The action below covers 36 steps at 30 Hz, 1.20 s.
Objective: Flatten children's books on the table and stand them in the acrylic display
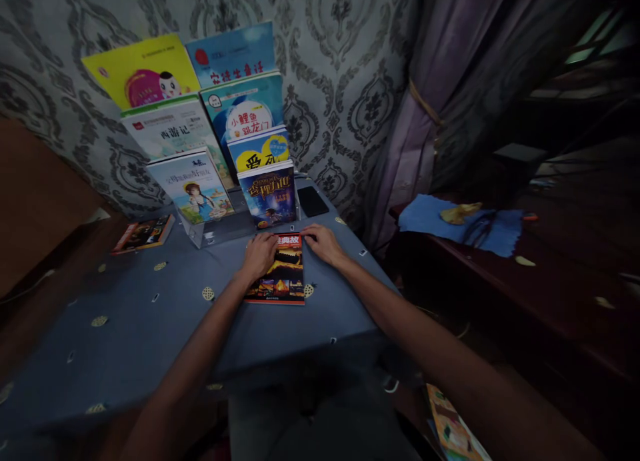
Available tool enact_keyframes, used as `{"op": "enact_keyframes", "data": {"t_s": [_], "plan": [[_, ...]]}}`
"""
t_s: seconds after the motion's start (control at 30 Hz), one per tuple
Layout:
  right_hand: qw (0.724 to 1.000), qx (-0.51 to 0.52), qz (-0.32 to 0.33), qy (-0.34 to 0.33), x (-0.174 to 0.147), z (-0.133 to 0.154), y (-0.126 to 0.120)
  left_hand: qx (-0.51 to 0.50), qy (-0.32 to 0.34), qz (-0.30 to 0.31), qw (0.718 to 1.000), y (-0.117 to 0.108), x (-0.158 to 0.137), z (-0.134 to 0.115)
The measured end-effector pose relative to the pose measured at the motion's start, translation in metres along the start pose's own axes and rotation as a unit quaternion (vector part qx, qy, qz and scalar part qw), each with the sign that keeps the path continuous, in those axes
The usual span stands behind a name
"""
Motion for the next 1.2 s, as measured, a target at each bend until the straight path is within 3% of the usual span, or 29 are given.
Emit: {"op": "enact_keyframes", "data": {"t_s": [0.17, 0.33, 0.8, 1.2], "plan": [[1.000, -0.022, 0.003, 0.001, -0.003, 0.003, -0.001, -0.055, 0.038, 0.001, 0.998, 0.010, 0.012, -0.016], [0.995, -0.080, 0.032, -0.043, -0.012, 0.009, -0.005, -0.052, 0.071, 0.023, 0.996, 0.014, 0.014, -0.022], [0.986, -0.148, 0.060, -0.040, -0.020, 0.018, -0.007, -0.148, 0.070, -0.008, 0.986, 0.020, 0.012, -0.018], [0.987, -0.144, 0.071, -0.022, -0.022, 0.023, -0.008, -0.028, 0.106, 0.061, 0.992, 0.007, 0.018, -0.018]]}}
Point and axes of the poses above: each hand's wrist, its own x-axis towards the middle knuckle, its own y-axis out of the palm, z = x × y, the point moved 1 cm from there along x, towards the middle knuckle, and after that the axes turned 7 degrees about y, right-handed, at the moved point
